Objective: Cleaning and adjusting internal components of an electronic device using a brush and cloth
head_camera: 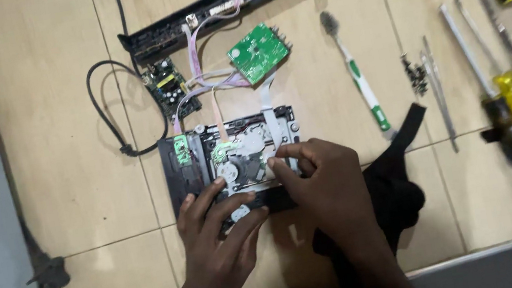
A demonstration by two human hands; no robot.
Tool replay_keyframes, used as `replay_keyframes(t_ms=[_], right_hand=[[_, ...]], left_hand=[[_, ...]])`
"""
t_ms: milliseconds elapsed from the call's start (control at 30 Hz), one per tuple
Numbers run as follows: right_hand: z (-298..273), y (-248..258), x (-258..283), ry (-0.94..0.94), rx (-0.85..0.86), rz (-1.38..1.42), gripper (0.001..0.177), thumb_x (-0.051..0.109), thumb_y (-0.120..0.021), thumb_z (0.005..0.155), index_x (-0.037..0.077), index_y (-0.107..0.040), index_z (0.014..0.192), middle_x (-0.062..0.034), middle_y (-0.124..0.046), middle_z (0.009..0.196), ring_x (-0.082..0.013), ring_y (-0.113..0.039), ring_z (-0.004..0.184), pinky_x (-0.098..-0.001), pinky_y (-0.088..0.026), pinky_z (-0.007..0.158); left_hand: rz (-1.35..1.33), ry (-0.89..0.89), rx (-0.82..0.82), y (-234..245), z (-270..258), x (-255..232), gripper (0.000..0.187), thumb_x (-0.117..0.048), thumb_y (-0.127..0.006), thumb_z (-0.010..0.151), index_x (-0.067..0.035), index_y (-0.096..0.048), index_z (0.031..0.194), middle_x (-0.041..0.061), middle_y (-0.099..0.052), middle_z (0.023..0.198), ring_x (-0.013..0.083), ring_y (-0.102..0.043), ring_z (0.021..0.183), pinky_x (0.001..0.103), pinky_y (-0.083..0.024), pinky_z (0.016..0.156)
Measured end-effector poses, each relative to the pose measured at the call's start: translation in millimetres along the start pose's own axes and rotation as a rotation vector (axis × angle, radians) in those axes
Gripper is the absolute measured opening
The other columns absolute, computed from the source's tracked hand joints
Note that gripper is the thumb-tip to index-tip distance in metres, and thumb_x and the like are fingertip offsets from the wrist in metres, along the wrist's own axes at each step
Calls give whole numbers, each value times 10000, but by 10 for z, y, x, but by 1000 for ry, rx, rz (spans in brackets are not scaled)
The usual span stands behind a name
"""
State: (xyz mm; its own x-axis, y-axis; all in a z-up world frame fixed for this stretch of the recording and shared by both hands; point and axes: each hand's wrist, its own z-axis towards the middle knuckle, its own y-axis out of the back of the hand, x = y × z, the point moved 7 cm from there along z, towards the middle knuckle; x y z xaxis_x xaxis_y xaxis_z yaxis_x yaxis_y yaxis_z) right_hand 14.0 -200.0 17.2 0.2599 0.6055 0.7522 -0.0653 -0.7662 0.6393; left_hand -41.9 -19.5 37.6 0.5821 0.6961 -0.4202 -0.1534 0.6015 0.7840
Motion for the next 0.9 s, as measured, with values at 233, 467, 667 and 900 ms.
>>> replay_keyframes(t_ms=[233, 467, 667, 900], right_hand=[[-82, 673, -126, 430, -545, -200, 122, -30, -767, 908, 78, -796, 957, -81, -733, 879, -224, -640, 714, -365, -499, 670], [51, 823, -538, 101, -529, -151, 288, 115, -823, 888, 23, -785, 1158, -128, -625, 1046, -232, -632, 732, -360, -555, 664], [111, 728, -550, 218, -575, -259, 131, 54, -771, 860, 11, -801, 980, -129, -683, 911, -254, -649, 788, -403, -546, 716], [-281, 861, -194, 115, -617, -231, 185, 131, -585, 1063, -15, -699, 1060, -183, -710, 970, -332, -642, 863, -459, -489, 744]], left_hand=[[-8, -21, -42, -19, -85, 8, 164, -123, -735, 964, -225, -730, 1092, 1, -698, 1226, 350, -553, 1337, 514, -286, 1162], [-43, -8, -56, 3, -94, 15, 242, -139, -641, 1026, -242, -669, 1243, 10, -708, 1234, 376, -551, 1359, 533, -290, 1142], [-27, -24, -85, -45, -94, 37, 414, -61, -678, 932, -246, -633, 1300, -4, -689, 1253, 366, -528, 1379, 511, -210, 1181], [1, -51, -146, -1, -84, 22, 285, -92, -741, 948, -200, -714, 1211, 39, -712, 1243, 385, -560, 1340, 546, -272, 1146]])
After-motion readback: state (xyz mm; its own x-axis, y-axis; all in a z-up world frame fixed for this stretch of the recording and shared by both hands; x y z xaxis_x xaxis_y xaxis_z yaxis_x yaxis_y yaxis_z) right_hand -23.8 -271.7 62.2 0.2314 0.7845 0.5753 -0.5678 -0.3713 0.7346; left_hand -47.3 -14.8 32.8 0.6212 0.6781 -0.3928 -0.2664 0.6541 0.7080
